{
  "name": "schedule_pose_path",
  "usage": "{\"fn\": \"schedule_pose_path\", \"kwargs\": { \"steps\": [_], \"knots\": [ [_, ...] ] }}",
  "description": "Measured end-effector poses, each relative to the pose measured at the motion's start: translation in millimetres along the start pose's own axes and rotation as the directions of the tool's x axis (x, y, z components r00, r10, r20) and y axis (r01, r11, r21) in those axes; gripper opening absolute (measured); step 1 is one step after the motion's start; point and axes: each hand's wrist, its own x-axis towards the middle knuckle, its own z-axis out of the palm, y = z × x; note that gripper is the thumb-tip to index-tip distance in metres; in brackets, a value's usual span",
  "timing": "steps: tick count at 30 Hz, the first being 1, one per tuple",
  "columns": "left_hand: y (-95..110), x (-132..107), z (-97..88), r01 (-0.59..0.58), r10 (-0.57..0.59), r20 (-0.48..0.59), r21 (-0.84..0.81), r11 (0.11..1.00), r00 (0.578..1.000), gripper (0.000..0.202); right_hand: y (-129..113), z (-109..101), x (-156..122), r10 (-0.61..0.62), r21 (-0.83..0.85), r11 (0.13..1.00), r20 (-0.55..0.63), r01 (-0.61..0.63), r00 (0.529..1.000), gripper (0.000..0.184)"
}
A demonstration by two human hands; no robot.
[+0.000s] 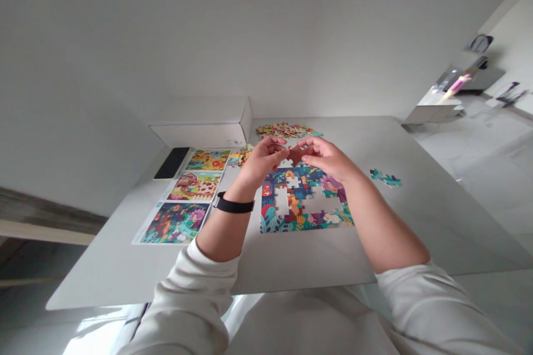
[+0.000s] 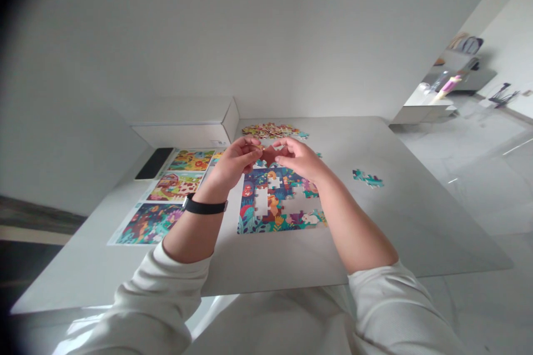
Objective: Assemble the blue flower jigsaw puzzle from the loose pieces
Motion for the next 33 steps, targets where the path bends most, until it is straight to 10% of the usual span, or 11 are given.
{"fn": "schedule_pose_path", "kwargs": {
  "steps": [33],
  "knots": [
    [3.3, -6.0, -3.1, 0.062, -0.081, 0.108, 0.177, 0.982, 0.991, 0.025, -5.4, -1.6, -0.8, -0.015, -0.059, 0.998, -0.036, 0.013, 0.999, 0.039]
  ]
}}
